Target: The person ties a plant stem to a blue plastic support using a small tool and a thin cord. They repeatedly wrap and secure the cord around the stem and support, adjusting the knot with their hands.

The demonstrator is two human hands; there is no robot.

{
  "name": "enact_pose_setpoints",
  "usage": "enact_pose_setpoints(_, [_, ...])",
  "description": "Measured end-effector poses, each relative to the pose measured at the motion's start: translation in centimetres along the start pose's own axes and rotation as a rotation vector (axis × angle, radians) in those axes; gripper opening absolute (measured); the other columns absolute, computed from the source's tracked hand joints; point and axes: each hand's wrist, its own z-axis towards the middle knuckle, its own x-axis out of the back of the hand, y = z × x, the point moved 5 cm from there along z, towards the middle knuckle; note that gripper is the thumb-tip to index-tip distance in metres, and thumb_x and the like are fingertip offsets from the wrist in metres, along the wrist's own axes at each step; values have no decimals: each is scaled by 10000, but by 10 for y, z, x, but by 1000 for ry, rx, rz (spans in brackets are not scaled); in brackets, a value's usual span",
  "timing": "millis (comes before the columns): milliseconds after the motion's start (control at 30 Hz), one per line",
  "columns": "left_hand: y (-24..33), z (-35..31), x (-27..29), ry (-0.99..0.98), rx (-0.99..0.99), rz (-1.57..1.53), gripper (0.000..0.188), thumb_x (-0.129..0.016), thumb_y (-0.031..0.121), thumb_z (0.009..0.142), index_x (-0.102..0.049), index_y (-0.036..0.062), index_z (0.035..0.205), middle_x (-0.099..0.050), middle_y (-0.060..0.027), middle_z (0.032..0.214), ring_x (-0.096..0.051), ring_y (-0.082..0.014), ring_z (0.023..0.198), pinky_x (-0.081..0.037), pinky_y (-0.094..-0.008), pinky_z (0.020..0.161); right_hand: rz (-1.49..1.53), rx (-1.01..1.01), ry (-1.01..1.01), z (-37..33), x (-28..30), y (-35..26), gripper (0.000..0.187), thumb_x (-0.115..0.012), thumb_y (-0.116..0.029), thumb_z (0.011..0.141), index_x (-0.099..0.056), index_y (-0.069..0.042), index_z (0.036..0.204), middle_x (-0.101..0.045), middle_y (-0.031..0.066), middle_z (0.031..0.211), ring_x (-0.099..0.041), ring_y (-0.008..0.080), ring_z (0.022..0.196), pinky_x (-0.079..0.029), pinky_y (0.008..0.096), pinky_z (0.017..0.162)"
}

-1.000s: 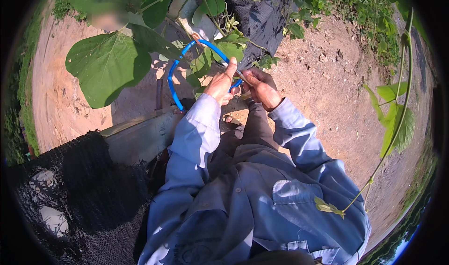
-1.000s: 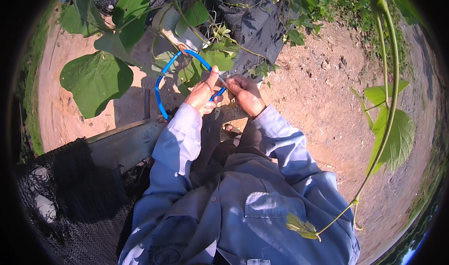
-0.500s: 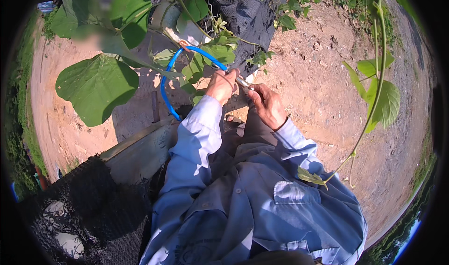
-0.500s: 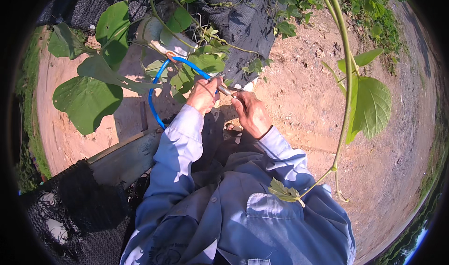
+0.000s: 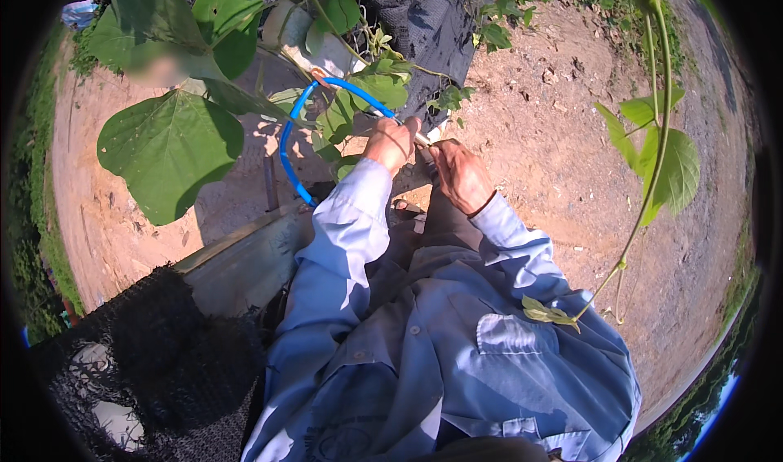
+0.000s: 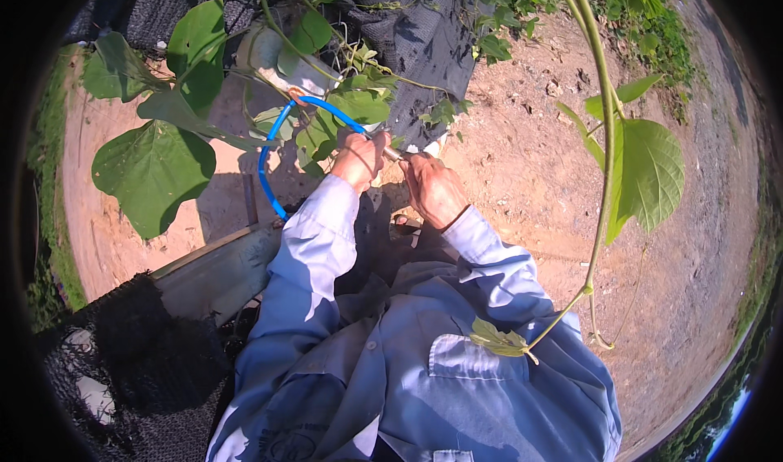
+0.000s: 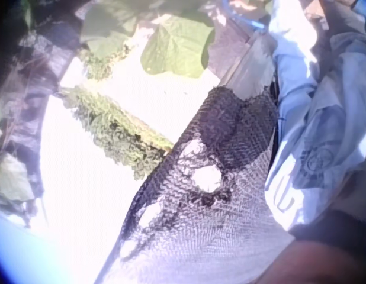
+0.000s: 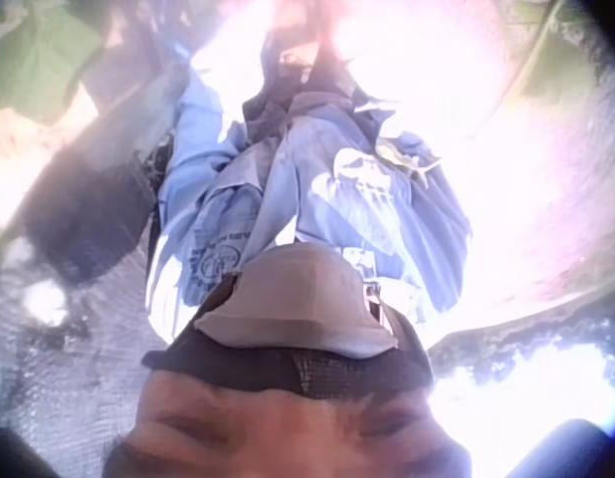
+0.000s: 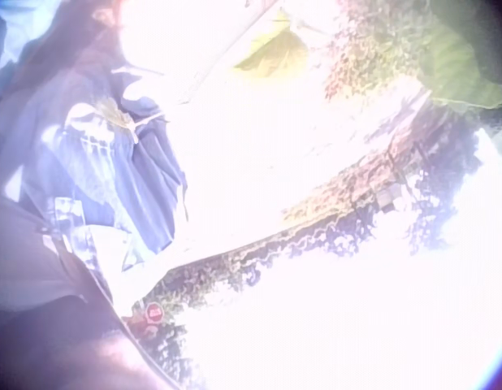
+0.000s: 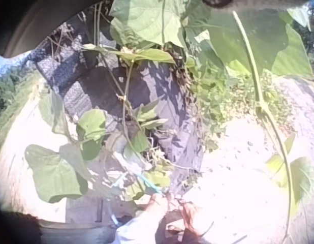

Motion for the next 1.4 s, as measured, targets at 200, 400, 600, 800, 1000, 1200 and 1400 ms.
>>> enact_pose_setpoints(200, [-26, 14, -12, 1, 39, -190, 255, -582, 240, 827, -590, 12, 713, -424, -12, 470, -369, -117, 355, -249, -315, 349, -21, 113, -7, 3, 13, -3, 145, -611, -32, 868, -554, -9, 999, -544, 159, 758, -583, 366, 654, -457, 434, 547])
enact_pose_setpoints(400, [27, -7, -17, 223, -294, 357, 289, -582, 243, 826, -592, 7, 660, -447, -21, 479, -402, -117, 375, -267, -303, 362, 31, 187, -2, -2, 9, 11, 203, -631, -3, 822, -557, -4, 1012, -566, 145, 814, -601, 340, 666, -471, 410, 516])
enact_pose_setpoints(600, [-20, 16, -16, 6, -167, 231, 231, -490, 171, 893, -636, 1, 837, -605, -156, 682, -589, -274, 644, -445, -387, 583, -75, 211, -91, 2, 8, 2, 177, -615, -2, 830, -563, -10, 998, -559, 141, 798, -599, 345, 669, -471, 419, 537])
enact_pose_setpoints(800, [-7, 14, -18, -25, -144, 402, 265, -441, 152, 934, -643, -7, 868, -667, -216, 751, -667, -366, 740, -516, -444, 672, 57, 154, -16, 0, 11, 3, 145, -624, -3, 822, -578, -14, 959, -569, 142, 767, -609, 327, 651, -470, 405, 533])
enact_pose_setpoints(1000, [-9, 14, -22, -81, -166, 464, 250, -447, 151, 925, -637, -6, 882, -669, -215, 756, -667, -363, 749, -514, -441, 670, 46, 252, 33, -1, 10, 3, 181, -646, -44, 804, -553, -22, 958, -557, 121, 753, -602, 307, 615, -485, 387, 527])
enact_pose_setpoints(1200, [7, 8, -14, -48, -198, 521, 222, -476, 131, 886, -656, 4, 853, -683, -197, 773, -678, -327, 784, -517, -414, 723, -22, 246, -22, 0, 12, -2, 288, -656, -17, 730, -548, -34, 996, -537, 108, 781, -606, 295, 638, -480, 383, 518])
enact_pose_setpoints(1400, [39, -7, -10, -156, -276, 951, 269, -460, 121, 883, -703, 7, 863, -704, -179, 857, -683, -297, 851, -521, -382, 777, -75, 230, -6, 0, 10, -4, 240, -649, -18, 750, -537, -39, 961, -536, 108, 776, -591, 300, 607, -475, 388, 511])
